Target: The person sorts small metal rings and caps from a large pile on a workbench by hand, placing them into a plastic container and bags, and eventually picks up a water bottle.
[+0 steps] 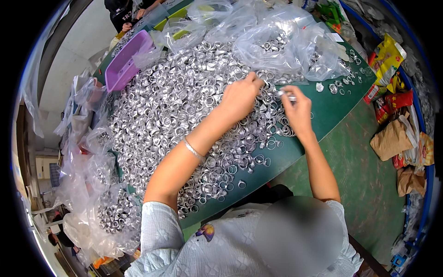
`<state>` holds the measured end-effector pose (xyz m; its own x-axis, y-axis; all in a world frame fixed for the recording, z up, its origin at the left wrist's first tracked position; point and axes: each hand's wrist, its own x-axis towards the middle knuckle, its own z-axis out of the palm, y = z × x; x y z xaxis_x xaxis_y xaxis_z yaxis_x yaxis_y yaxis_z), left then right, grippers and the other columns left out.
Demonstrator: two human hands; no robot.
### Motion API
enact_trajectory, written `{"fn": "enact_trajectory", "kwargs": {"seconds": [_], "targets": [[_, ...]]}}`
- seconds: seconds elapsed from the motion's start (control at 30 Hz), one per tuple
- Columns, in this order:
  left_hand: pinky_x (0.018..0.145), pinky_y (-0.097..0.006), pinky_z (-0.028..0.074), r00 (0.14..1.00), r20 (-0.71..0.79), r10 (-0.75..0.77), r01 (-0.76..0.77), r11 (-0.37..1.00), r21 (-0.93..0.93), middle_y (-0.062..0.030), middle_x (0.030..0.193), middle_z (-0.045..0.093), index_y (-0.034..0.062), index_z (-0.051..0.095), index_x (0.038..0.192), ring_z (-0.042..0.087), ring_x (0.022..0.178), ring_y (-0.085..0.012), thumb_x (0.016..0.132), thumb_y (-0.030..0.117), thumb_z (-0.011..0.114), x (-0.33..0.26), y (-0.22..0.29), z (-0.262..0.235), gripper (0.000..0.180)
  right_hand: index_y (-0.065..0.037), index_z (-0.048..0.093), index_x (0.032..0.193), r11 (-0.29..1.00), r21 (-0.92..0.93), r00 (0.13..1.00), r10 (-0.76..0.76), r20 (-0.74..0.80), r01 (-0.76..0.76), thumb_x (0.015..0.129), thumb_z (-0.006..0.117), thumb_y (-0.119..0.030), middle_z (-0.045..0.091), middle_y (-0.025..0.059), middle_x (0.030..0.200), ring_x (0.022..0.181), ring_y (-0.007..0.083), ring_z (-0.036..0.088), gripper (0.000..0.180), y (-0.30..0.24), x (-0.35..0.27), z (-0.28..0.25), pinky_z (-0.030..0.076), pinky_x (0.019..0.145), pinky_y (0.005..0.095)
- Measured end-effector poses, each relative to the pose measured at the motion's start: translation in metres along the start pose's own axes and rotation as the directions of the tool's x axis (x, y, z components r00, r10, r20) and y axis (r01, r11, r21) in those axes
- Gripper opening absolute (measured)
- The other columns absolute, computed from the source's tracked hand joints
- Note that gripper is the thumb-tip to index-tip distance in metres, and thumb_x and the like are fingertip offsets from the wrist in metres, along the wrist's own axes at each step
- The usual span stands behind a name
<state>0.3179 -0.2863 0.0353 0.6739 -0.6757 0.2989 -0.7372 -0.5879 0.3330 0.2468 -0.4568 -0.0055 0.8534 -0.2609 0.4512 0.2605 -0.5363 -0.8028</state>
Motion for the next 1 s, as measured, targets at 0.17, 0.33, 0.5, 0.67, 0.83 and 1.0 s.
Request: {"fn": "enact_trajectory", "kwargs": {"seconds": [0.17, 0.33, 0.5, 0.67, 0.83, 1.0], "targets": [[0.067, -0.044, 0.048, 0.952, -0.2, -0.233, 0.248, 0.967, 0.05, -0.013, 0.102, 0.057, 0.0066, 0.058, 0.107, 0.061, 0.078, -0.0363, 0.084, 0.007, 0.056, -0.004, -0.013, -0.026, 0.023, 0.002, 0.054, 0.099, 0.035, 0.803, 0.727, 0.449, 0.52, -0.595, 0.083, 0.05, -0.004, 0.055, 0.0076, 0.08, 0.05, 0.0103, 0.039, 0.018, -0.012, -0.001, -0.033, 0.028, 0.035, 0.0193], [0.063, -0.044, 0.049, 0.958, -0.214, -0.192, 0.212, 0.974, 0.074, -0.0119, 0.104, 0.057, 0.0092, 0.059, 0.109, 0.061, 0.072, -0.0356, 0.083, 0.0, 0.053, -0.015, -0.007, -0.037, 0.028, 0.0, 0.053, 0.096, -0.299, 0.733, 0.722, 0.17, 0.671, -0.611, 0.09, 0.054, -0.014, 0.047, 0.0034, 0.074, 0.059, 0.0089, 0.04, 0.015, 0.027, -0.01, -0.036, 0.028, 0.034, 0.0183], [0.058, -0.04, 0.05, 0.995, 0.099, 0.005, -0.017, 0.991, 0.129, -0.0096, 0.116, 0.052, 0.0096, 0.053, 0.117, 0.062, 0.07, -0.0303, 0.069, -0.008, 0.054, -0.044, 0.036, -0.035, 0.051, 0.0, 0.054, 0.101, -0.34, 0.806, 0.765, 0.283, 0.579, -0.485, 0.092, 0.054, -0.013, 0.046, 0.0032, 0.08, 0.068, 0.0082, 0.042, 0.016, 0.02, -0.021, -0.047, 0.034, 0.041, 0.0157], [0.057, -0.037, 0.051, 0.987, 0.163, 0.002, -0.032, 0.982, 0.186, -0.0083, 0.121, 0.05, 0.0049, 0.056, 0.111, 0.063, 0.072, -0.0282, 0.066, -0.008, 0.053, -0.056, 0.036, -0.025, 0.046, 0.001, 0.054, 0.106, -0.26, 0.827, 0.784, 0.273, 0.558, -0.498, 0.088, 0.055, -0.003, 0.051, 0.005, 0.087, 0.07, 0.0081, 0.045, 0.018, 0.028, -0.04, -0.051, 0.034, 0.043, 0.0145], [0.056, -0.038, 0.051, 0.997, 0.06, -0.053, 0.05, 0.998, 0.048, -0.0087, 0.118, 0.052, 0.0044, 0.058, 0.107, 0.062, 0.065, -0.0304, 0.065, -0.009, 0.054, -0.08, 0.049, -0.032, 0.045, 0.002, 0.066, 0.094, 0.647, 0.327, 0.721, 0.562, 0.405, -0.689, 0.084, 0.061, -0.004, 0.06, 0.0063, 0.077, 0.065, 0.01, 0.051, 0.013, 0.002, -0.03, -0.061, 0.038, 0.047, 0.0202], [0.055, -0.039, 0.05, 0.996, 0.066, -0.057, 0.06, 0.997, -0.051, -0.0085, 0.108, 0.057, 0.0046, 0.059, 0.105, 0.061, 0.063, -0.0321, 0.065, -0.009, 0.054, -0.096, 0.064, -0.031, 0.042, 0.003, 0.067, 0.087, 0.997, -0.069, 0.984, -0.013, 0.176, 0.026, 0.076, 0.066, -0.005, 0.059, 0.0098, 0.069, 0.063, 0.0184, 0.055, 0.013, -0.005, -0.005, -0.043, 0.042, 0.058, 0.0293]]}}
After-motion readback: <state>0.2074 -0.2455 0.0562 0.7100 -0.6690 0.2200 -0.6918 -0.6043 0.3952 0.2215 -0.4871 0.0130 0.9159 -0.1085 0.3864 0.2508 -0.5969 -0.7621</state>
